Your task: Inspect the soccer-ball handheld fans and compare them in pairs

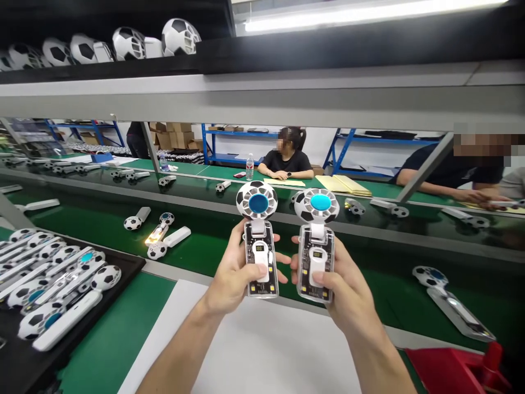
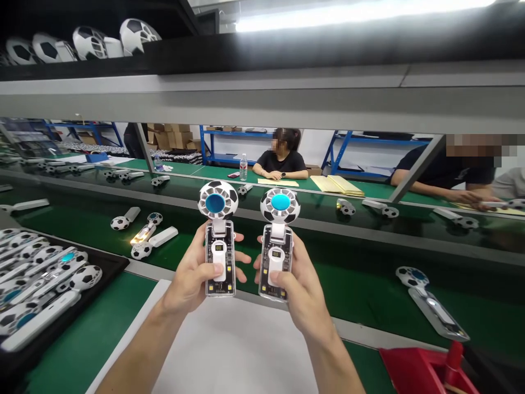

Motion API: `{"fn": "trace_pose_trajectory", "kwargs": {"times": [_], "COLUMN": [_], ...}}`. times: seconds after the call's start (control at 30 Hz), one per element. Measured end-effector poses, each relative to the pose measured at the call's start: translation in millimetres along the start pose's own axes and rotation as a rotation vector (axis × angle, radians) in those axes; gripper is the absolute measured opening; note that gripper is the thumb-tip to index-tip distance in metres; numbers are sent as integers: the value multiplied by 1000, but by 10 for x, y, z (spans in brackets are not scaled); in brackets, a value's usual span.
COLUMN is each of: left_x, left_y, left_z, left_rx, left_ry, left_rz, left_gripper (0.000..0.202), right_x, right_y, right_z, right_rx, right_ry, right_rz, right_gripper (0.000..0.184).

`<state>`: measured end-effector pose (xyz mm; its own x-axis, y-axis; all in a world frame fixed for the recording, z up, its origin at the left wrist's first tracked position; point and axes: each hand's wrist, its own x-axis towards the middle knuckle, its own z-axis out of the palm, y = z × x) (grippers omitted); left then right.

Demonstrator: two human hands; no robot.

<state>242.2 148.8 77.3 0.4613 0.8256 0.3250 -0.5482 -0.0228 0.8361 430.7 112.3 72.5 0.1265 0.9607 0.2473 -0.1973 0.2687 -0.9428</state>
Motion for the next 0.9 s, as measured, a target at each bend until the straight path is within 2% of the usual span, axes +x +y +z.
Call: {"fn": "trace_pose_trajectory", "kwargs": {"times": [0.33, 0.6, 0.8, 0.9], "left_x": [37, 2, 2, -1], "left_y": [-68, 18, 38, 42], "left_z": [-40, -33, -33, -19], "left_rx": [12, 28, 2, -13], "left_ry": [10, 29, 60, 60], "left_rz": [12, -44, -44, -71], "left_gripper": [70, 73, 78, 74], "right_x": [69, 86, 91, 84], "right_y": [91, 90, 70, 52], "right_z": [33, -30, -49, -26], "right_rx": [34, 48, 51, 37], "right_ry": [-78, -152, -111, -89], "right_rz": [17, 45, 14, 18], "right_gripper": [52, 55, 60, 56]}}
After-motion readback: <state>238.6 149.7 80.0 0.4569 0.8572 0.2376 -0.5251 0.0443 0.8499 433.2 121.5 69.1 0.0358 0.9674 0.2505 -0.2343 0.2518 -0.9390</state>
